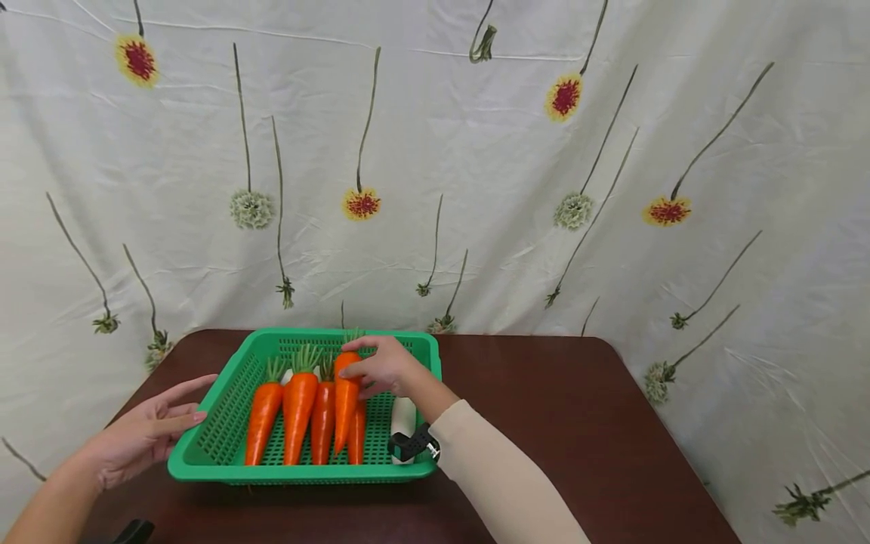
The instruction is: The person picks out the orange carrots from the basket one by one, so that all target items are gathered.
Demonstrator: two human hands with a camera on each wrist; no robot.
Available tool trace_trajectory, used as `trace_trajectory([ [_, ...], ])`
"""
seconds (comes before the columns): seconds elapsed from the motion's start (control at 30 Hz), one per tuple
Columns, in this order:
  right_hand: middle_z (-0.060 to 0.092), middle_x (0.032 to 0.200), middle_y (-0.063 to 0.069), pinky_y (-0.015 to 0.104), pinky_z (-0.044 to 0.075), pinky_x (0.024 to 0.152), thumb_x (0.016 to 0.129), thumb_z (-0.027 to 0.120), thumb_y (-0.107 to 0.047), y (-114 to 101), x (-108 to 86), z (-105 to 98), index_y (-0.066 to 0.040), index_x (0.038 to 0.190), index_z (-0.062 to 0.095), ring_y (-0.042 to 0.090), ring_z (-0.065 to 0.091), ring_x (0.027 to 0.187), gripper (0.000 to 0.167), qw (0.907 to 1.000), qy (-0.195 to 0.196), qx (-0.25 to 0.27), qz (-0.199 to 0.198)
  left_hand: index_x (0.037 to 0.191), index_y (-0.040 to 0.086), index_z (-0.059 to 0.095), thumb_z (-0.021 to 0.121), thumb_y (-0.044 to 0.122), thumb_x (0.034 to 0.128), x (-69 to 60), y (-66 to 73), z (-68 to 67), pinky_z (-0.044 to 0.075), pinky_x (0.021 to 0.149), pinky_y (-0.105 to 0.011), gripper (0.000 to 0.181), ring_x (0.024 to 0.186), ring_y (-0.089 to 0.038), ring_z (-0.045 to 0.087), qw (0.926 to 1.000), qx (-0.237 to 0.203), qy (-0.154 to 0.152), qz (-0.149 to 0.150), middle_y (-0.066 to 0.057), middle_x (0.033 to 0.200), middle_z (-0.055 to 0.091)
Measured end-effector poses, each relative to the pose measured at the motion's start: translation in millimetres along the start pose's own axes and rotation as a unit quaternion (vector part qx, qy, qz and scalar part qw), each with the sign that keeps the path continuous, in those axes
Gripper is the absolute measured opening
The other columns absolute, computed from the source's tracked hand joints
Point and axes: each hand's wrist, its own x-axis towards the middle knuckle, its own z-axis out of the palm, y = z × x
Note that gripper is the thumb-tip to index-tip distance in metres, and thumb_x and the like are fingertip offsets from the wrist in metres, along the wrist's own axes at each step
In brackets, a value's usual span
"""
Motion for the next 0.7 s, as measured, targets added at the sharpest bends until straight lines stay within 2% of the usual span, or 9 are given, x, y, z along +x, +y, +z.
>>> trace_trajectory([
  [0.23,0.065,0.126,0.018,0.052,0.064,0.083,0.092,0.074,-0.005,-4,-7.8,-12,-0.012,0.145,0.058,0.027,0.075,0.089,0.056,0.9993,0.008,0.034,-0.014,0.150,0.040,0.031,0.044,0.006,0.1092,0.3,-0.7,-0.1,0.061,0.090,-0.049,0.055,0.107,-0.025,0.075,1.0000,-0.004,0.003,-0.002,-0.002,0.122,0.072],
  [0.53,0.069,0.124,0.016,0.043,0.065,0.076,0.094,0.072,-0.007,-7,-20.4,-29,-0.016,0.142,0.061,0.023,0.075,0.087,0.050,0.9973,0.020,0.066,-0.027,0.151,0.039,0.030,0.044,0.006,0.1094,-0.3,-0.2,0.7,0.061,0.090,-0.050,0.055,0.106,-0.026,0.075,1.0000,0.003,0.004,0.000,-0.002,0.122,0.072],
  [0.7,0.067,0.125,0.014,0.040,0.064,0.073,0.094,0.072,-0.007,-11,-31.2,-38,-0.017,0.140,0.061,0.023,0.073,0.088,0.048,0.9953,0.028,0.084,-0.038,0.157,0.035,0.022,0.045,0.006,0.1091,0.0,0.6,1.4,0.060,0.091,-0.051,0.060,0.108,-0.026,0.075,1.0000,0.004,0.003,-0.004,-0.002,0.123,0.072],
])
